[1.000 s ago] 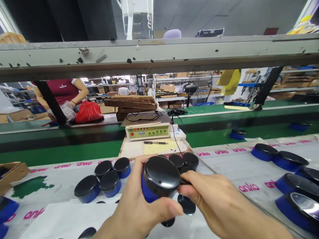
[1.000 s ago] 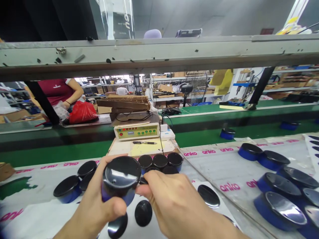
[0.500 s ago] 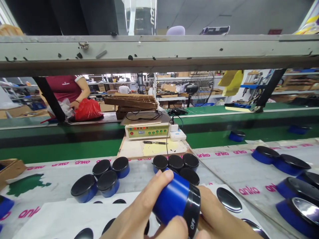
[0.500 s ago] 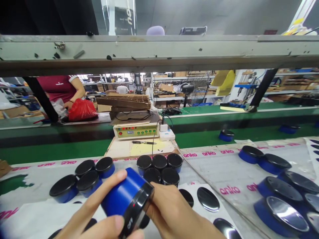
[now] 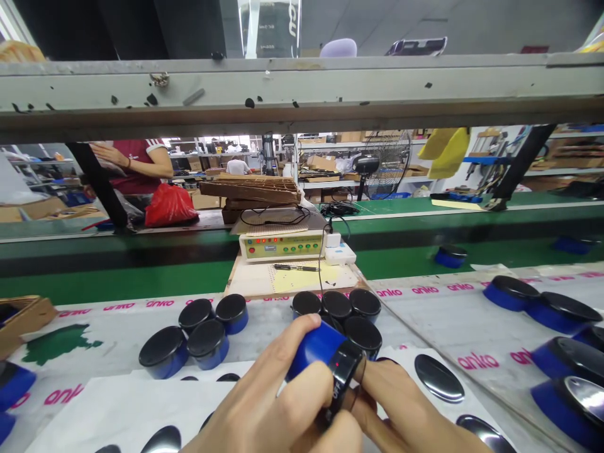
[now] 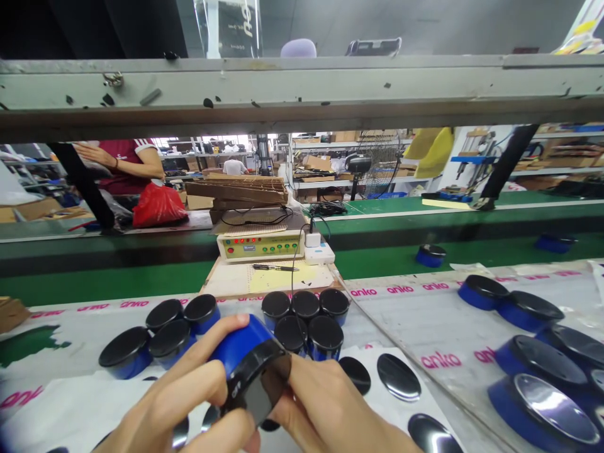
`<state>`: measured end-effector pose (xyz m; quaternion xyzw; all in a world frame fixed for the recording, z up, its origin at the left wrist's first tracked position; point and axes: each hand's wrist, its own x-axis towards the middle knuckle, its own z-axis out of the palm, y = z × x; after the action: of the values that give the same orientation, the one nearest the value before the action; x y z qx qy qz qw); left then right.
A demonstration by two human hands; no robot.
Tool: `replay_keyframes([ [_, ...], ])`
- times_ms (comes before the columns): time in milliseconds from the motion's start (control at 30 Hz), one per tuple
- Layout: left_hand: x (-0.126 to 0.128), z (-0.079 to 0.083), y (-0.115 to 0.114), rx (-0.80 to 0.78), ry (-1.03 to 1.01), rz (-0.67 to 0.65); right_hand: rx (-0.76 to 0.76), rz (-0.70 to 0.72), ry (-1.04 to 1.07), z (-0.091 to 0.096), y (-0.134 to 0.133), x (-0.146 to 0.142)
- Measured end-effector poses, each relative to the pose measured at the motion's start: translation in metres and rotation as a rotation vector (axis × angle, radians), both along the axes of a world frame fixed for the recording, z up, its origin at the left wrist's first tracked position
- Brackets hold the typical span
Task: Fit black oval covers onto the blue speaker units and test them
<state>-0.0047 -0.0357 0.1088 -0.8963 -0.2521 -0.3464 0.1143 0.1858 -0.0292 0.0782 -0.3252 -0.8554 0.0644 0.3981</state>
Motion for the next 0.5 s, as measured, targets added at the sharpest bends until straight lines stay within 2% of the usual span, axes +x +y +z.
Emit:
replay_keyframes([
  [100, -0.011, 0.002, 0.011, 0.037, 0.058, -0.016, 0.037, 0.047, -0.016, 0.004, 0.004, 0.004],
  [200, -0.019, -0.002, 0.022, 0.005, 0.064, -0.005, 0.102, 0.06, -0.159, 0.006, 0.007, 0.01],
  [300, -0.017, -0.015, 0.027, -0.062, 0.078, 0.066, 0.222, -0.019, -0.341, 0.004, 0.007, 0.011],
  [400, -0.012, -0.027, 0.029, -0.098, 0.015, 0.133, 0.357, -0.075, -0.405, 0.003, 0.006, 0.01],
  [500, -0.021, -0.031, 0.037, -0.175, -0.079, 0.216, 0.329, -0.081, -0.387, 0.003, 0.011, 0.033],
])
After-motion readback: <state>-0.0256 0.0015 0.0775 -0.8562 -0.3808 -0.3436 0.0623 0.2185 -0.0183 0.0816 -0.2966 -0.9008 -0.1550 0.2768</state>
